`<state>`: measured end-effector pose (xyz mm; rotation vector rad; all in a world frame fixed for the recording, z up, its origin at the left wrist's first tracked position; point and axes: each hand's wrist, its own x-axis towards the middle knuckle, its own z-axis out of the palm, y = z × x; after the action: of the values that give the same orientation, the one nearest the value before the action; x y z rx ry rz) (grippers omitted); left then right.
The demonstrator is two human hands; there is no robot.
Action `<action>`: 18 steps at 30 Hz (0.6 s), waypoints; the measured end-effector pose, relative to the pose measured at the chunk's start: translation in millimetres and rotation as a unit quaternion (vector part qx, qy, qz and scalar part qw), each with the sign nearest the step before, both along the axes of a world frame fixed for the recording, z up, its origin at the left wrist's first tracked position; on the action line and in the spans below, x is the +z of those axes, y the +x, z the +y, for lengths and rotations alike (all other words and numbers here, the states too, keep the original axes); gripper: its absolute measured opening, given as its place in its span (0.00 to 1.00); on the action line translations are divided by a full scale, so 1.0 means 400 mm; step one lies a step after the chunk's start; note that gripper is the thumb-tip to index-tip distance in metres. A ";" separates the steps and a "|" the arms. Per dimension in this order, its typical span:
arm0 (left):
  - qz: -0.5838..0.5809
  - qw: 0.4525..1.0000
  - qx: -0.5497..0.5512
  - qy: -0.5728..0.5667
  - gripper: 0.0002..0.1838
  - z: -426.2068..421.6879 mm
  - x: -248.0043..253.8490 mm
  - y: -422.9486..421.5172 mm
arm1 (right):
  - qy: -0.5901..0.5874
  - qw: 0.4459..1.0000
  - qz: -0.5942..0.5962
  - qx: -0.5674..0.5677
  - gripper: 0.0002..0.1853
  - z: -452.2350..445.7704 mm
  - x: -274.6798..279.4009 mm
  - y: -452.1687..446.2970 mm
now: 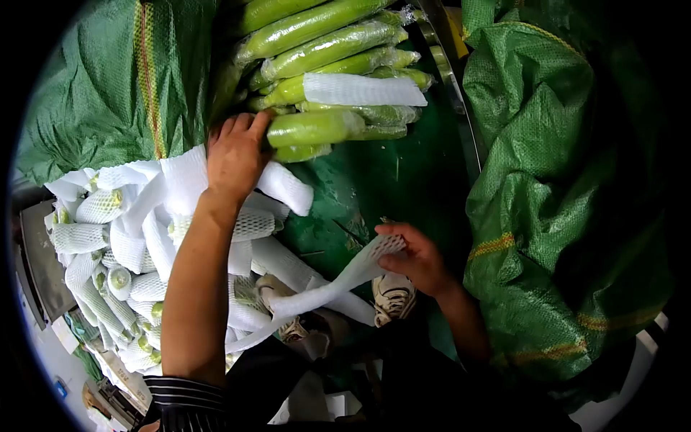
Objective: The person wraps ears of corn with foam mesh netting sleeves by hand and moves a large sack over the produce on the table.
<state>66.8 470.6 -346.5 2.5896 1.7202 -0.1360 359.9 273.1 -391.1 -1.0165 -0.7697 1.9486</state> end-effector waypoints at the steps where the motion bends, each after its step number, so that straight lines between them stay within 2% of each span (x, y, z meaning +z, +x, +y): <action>1: 0.033 0.998 -0.007 -0.051 0.36 0.008 0.023 0.001 | -0.009 1.000 0.014 0.007 0.27 -0.006 -0.004 -0.002; 3: -0.014 0.989 -0.057 -0.133 0.31 -0.029 0.068 0.001 | -0.013 0.999 0.048 -0.013 0.25 -0.018 -0.013 -0.011; 5: 0.016 0.984 -0.068 -0.163 0.26 -0.098 0.131 0.025 | -0.024 0.995 0.093 -0.026 0.23 -0.031 -0.029 -0.012; 7: -0.057 0.978 -0.144 -0.140 0.22 -0.174 0.131 0.038 | -0.042 0.990 0.130 -0.019 0.25 -0.037 -0.016 -0.006; 8: -0.112 0.973 -0.149 -0.136 0.21 -0.209 0.127 0.055 | -0.051 0.987 0.150 -0.007 0.26 -0.037 -0.004 -0.009; 9: -0.168 0.965 -0.154 -0.128 0.20 -0.241 0.123 0.081 | -0.048 0.974 0.222 -0.014 0.27 -0.034 0.009 -0.016; 10: -0.211 0.959 -0.109 -0.152 0.15 -0.275 0.125 0.111 | -0.043 0.955 0.291 -0.024 0.29 -0.028 0.024 -0.023; 11: -0.289 0.916 0.040 -0.276 0.12 -0.295 0.175 0.173 | -0.037 0.934 0.355 -0.035 0.30 -0.022 0.043 -0.024; 13: -0.300 0.878 0.072 -0.367 0.12 -0.323 0.209 0.247 | -0.045 0.931 0.362 -0.037 0.33 -0.010 0.120 -0.012; 15: -0.393 0.857 0.010 -0.333 0.14 -0.372 0.177 0.275 | -0.030 0.935 0.353 -0.019 0.33 0.006 0.149 0.009; 16: -0.436 0.844 -0.020 -0.312 0.14 -0.390 0.151 0.283 | -0.040 0.964 0.262 -0.026 0.33 0.002 0.140 0.025; 18: -0.414 0.865 -0.018 -0.284 0.17 -0.414 0.103 0.296 | -0.096 0.944 0.312 -0.043 0.34 0.017 0.074 0.043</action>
<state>185.1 304.8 -305.5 1.8155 1.0864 0.3657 377.0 279.8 -361.5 -0.4660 -0.1786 2.1218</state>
